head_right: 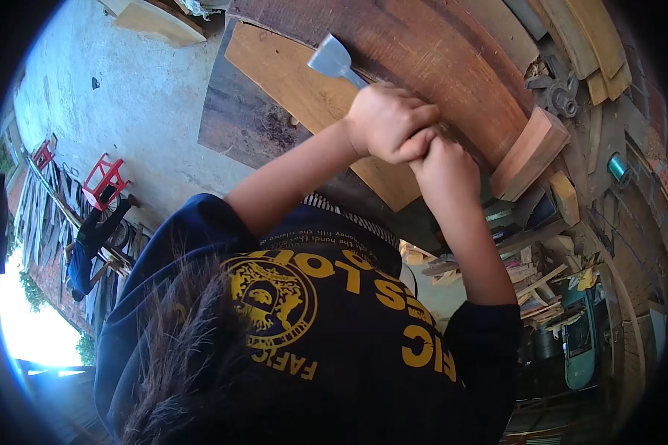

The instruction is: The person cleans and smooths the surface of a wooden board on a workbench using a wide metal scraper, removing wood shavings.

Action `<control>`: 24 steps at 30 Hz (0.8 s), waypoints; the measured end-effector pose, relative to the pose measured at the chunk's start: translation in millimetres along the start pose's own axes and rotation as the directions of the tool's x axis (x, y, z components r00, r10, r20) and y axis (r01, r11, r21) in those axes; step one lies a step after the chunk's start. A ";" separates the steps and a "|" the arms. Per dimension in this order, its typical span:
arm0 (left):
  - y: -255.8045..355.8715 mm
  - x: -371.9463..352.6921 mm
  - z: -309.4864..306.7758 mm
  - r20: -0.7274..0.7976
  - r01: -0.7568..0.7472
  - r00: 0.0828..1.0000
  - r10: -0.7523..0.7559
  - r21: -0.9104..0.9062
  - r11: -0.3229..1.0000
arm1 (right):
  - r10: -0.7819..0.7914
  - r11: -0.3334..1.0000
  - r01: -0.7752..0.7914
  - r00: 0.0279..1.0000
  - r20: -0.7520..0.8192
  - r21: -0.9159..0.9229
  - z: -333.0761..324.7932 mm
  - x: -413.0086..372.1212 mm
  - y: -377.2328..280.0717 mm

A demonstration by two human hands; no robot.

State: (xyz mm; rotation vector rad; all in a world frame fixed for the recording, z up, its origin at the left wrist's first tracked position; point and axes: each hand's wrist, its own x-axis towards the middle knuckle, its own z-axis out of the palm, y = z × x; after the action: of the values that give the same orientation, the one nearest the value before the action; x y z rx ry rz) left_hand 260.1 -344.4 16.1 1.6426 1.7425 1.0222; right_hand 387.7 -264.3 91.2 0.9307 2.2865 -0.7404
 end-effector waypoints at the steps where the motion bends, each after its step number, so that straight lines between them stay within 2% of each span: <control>1: 2.6 0.8 7.5 0.001 -0.010 1.000 0.010 -0.001 1.000 | -0.003 1.000 0.003 1.000 -0.004 -0.006 -0.1 -1.5 7.5; 4: 9.0 7.0 12.3 0.007 0.020 1.000 -0.020 -0.011 1.000 | 0.077 0.997 -0.077 0.994 0.073 -0.008 -4.3 1.7 13.5; 5: 2.6 5.9 7.0 0.015 0.020 1.000 -0.021 0.065 0.998 | 0.074 0.997 -0.074 0.994 0.079 -0.012 -3.4 8.9 9.8; 7: -19.0 1.9 -16.4 -0.058 0.037 0.998 -0.033 0.075 0.996 | 0.028 1.000 -0.027 0.998 0.062 -0.016 -3.5 26.8 -15.8; 8: -33.4 -0.9 -31.7 -0.058 0.011 0.998 -0.007 0.070 0.997 | 0.010 0.999 -0.014 0.994 0.105 0.037 -11.5 37.0 -37.1; 10: -46.7 -4.6 -50.9 -0.054 -0.008 0.998 0.011 0.066 0.998 | -0.002 0.998 -0.004 0.996 0.093 0.064 -9.3 45.0 -51.7; 12: -38.7 -4.4 -41.4 -0.061 0.009 0.998 -0.006 0.060 0.998 | -0.029 0.997 0.022 0.996 0.083 0.077 -8.8 40.7 -50.1; 18: 9.2 5.7 13.1 -0.032 0.029 0.999 -0.031 -0.044 0.999 | 0.095 0.996 -0.093 0.989 0.117 -0.017 -14.2 -4.6 8.6; 20: 13.5 5.9 22.0 -0.049 0.006 0.999 -0.010 -0.081 0.997 | 0.069 0.995 -0.074 0.994 0.082 0.063 -11.7 -10.7 17.8; 24: -14.8 -3.1 -16.6 -0.058 -0.008 0.998 0.007 -0.012 1.000 | 0.082 0.996 -0.084 0.995 0.064 0.028 -7.9 12.2 -24.8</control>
State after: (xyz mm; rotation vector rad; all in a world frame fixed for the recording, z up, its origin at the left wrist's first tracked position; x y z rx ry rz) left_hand 238.6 -349.8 13.2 1.6281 1.7646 1.0925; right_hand 359.6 -268.8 95.4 0.9959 2.1745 -0.7596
